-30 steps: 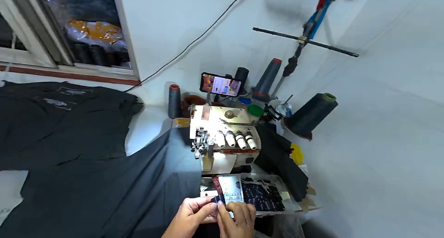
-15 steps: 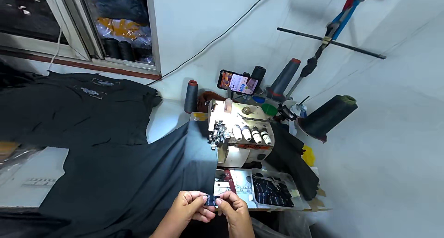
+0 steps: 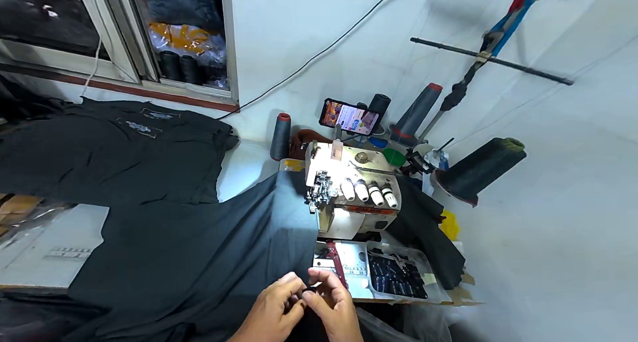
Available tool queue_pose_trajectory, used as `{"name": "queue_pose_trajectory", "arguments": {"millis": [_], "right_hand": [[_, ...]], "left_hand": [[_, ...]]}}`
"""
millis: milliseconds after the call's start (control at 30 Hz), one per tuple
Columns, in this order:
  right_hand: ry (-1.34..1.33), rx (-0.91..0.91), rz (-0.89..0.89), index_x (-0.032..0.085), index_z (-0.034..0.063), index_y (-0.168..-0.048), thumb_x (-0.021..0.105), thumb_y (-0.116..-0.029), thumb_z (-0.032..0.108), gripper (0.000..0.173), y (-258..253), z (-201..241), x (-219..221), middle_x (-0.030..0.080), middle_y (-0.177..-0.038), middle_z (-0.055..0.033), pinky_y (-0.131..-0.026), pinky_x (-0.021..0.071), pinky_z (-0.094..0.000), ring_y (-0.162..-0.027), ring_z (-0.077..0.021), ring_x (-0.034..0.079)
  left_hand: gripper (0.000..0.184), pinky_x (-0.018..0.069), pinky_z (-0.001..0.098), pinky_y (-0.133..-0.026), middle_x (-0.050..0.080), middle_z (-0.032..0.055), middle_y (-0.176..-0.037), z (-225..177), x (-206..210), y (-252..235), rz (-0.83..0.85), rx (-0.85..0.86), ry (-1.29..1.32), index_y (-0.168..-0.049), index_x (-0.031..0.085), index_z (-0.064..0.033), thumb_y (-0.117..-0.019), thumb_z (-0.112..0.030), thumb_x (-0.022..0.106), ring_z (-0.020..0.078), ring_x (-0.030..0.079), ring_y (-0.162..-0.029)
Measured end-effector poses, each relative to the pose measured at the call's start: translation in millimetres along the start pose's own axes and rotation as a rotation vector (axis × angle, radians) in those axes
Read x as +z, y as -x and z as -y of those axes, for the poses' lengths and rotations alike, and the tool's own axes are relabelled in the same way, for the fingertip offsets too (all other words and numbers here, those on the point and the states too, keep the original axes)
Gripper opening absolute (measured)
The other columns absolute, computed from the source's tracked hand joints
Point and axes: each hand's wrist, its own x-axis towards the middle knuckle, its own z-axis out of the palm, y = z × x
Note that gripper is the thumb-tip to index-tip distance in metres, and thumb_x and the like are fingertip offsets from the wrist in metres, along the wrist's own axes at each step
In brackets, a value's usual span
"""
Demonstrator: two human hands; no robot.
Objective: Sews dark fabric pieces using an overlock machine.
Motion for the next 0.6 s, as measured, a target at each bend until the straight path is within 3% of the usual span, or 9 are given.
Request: {"name": "queue_pose_trajectory", "arguments": {"millis": [67,133,267,433,533,600], "right_hand": [[0.100,-0.009,0.039,0.072,-0.0007,-0.099,0.072,-0.0866,0.006,0.014,-6.1,8.5,-5.2,0.072,-0.091,-0.0030,-0.068,0.0562,-0.0201,-0.078,-0.0045,0.066],[0.035,0.018,0.014,0.072,0.0009,-0.090,0.069,-0.0864,0.000,0.005,-8.9,13.0,-6.3,0.070,-0.079,0.0001,-0.061,0.0520,-0.0180,-0.067,-0.0018,0.062],[-0.212,0.116,0.050,0.067,0.0005,-0.091,0.065,-0.0872,-0.005,0.008,-4.0,11.5,-5.3,0.068,-0.075,-0.0015,-0.060,0.0544,-0.0215,-0.062,-0.0054,0.063],[-0.231,0.171,0.067,0.066,0.0007,-0.090,0.065,-0.0873,-0.005,0.007,-4.6,8.4,-7.0,0.067,-0.072,-0.0014,-0.057,0.0537,-0.0216,-0.058,-0.0057,0.061],[-0.240,0.203,-0.035,0.067,-0.0013,-0.088,0.065,-0.0869,-0.007,0.006,-6.4,11.3,-5.4,0.067,-0.071,-0.0041,-0.056,0.0547,-0.0225,-0.057,-0.0077,0.062],[-0.256,0.216,-0.114,0.069,-0.0036,-0.088,0.065,-0.0871,-0.008,0.006,-6.5,11.4,-3.1,0.068,-0.072,-0.0068,-0.057,0.0565,-0.0239,-0.058,-0.0096,0.064]], "left_hand": [[0.018,0.0524,0.0297,-0.071,0.062,0.0080,-0.088,-2.9,-3.8,0.6,0.050,0.012,-0.064,-0.091,0.068,-0.0038,-0.0934,-0.017,0.056,0.0140,0.061,-0.079],[0.016,0.0505,0.0241,-0.070,0.062,0.0061,-0.088,-4.6,-8.9,-1.1,0.034,-0.022,0.033,-0.092,0.067,-0.0035,-0.0943,-0.015,0.056,0.0099,0.060,-0.078],[0.010,0.0587,0.0227,-0.068,0.066,-0.0011,-0.086,-6.6,-18.9,-4.2,0.000,-0.127,0.364,-0.100,0.064,-0.0064,-0.0980,-0.011,0.055,0.0057,0.067,-0.073],[0.010,0.0521,0.0176,-0.063,0.064,-0.0034,-0.081,-0.2,-19.4,-4.5,0.000,-0.093,0.284,-0.099,0.066,-0.0069,-0.0973,-0.013,0.057,0.0020,0.061,-0.068],[0.011,0.0492,0.0175,-0.061,0.062,-0.0025,-0.083,1.3,-12.6,-3.9,-0.166,-0.047,0.170,-0.100,0.064,-0.0072,-0.0955,-0.017,0.062,0.0023,0.058,-0.068],[0.013,0.0491,0.0155,-0.061,0.064,-0.0038,-0.080,1.2,-7.9,-3.5,-0.273,-0.015,0.089,-0.095,0.067,-0.0085,-0.0938,-0.021,0.066,0.0004,0.058,-0.068]]}}
